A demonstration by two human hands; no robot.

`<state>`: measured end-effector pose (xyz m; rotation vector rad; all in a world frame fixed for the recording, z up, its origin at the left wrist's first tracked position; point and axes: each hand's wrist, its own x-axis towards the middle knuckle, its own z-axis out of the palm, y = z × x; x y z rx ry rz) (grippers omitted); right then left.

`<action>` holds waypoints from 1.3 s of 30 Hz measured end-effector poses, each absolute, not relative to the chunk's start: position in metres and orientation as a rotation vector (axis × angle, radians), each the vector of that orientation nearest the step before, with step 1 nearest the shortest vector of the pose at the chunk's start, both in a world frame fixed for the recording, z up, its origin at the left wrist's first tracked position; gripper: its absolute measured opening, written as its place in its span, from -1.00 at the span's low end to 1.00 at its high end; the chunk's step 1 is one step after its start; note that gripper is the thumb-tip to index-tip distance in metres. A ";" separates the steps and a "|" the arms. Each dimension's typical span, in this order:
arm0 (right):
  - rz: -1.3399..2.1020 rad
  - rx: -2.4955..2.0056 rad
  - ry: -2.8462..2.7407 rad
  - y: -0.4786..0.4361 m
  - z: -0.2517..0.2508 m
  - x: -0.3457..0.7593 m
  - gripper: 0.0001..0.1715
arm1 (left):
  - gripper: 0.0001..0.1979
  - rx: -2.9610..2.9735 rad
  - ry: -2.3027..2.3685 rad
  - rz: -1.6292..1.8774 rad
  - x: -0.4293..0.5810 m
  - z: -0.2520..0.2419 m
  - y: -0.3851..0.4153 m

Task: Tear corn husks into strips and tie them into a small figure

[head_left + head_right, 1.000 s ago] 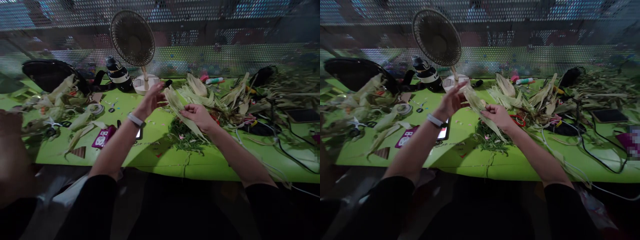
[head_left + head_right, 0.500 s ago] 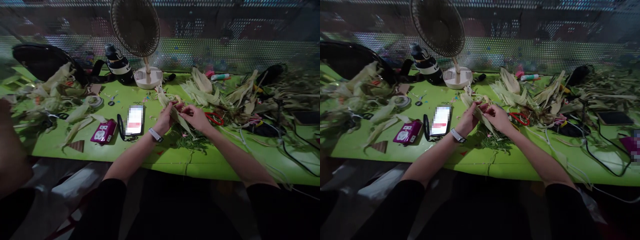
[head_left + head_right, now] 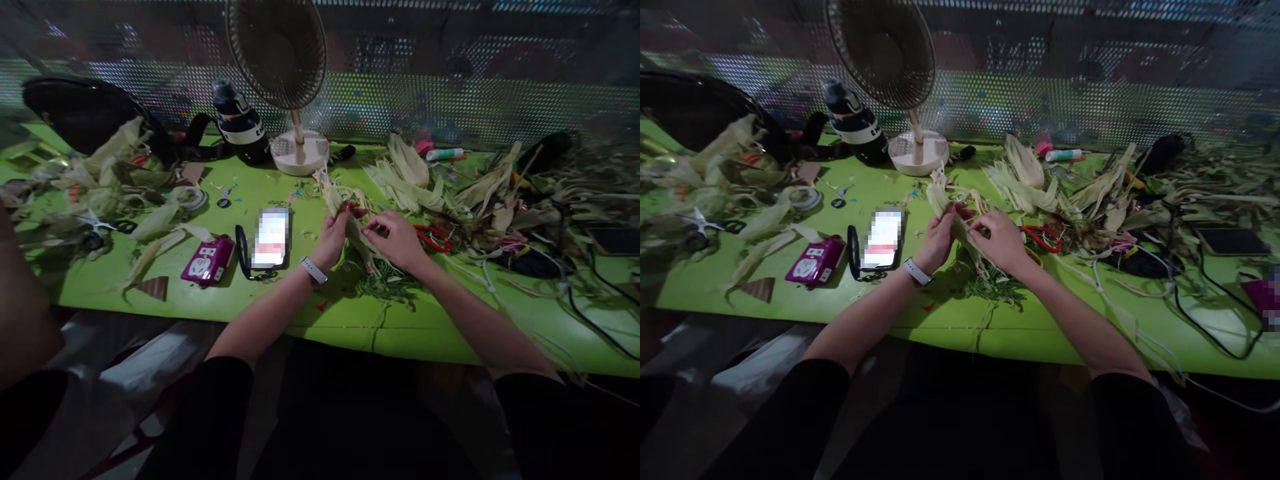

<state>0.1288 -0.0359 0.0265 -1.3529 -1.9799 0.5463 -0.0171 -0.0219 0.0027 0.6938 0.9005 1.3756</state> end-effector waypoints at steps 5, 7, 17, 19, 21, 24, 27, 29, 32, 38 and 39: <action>1.011 -1.311 -1.771 -0.041 0.032 0.124 -0.82 | -0.87 0.796 0.969 1.414 -0.017 0.003 -0.023; 1.388 -1.285 -1.590 -0.041 0.030 0.121 -0.71 | -0.86 0.758 0.935 1.386 -0.016 0.004 -0.024; 1.396 -1.221 -1.494 -0.040 0.012 0.118 -0.68 | -0.82 0.517 0.884 1.323 -0.021 0.022 -0.024; 1.413 -1.226 -1.507 -0.040 0.012 0.120 -0.65 | -0.80 0.529 0.898 1.317 -0.024 0.024 -0.023; 1.425 -1.244 -1.528 -0.040 0.011 0.121 -0.64 | -0.79 0.555 0.891 1.304 -0.028 0.025 -0.022; 1.367 -1.279 -1.575 -0.041 0.010 0.122 -0.63 | -0.80 0.575 0.852 1.307 -0.033 0.025 -0.020; 1.269 -1.292 -1.601 -0.041 0.011 0.122 -0.63 | -0.81 0.573 0.834 1.319 -0.037 0.026 -0.018; 1.297 -1.267 -1.594 -0.041 0.012 0.122 -0.59 | -0.79 0.576 0.838 1.311 -0.039 0.027 -0.017; 1.517 -1.212 -1.507 -0.042 0.014 0.121 -0.49 | -0.78 0.584 0.837 1.307 -0.041 0.029 -0.015; 1.815 -1.219 -1.488 -0.048 0.015 0.117 -0.45 | -0.79 0.539 0.826 1.319 -0.043 0.031 -0.009; 1.809 -1.227 -1.474 -0.049 0.015 0.116 -0.46 | -0.79 0.513 0.827 1.326 -0.043 0.031 -0.007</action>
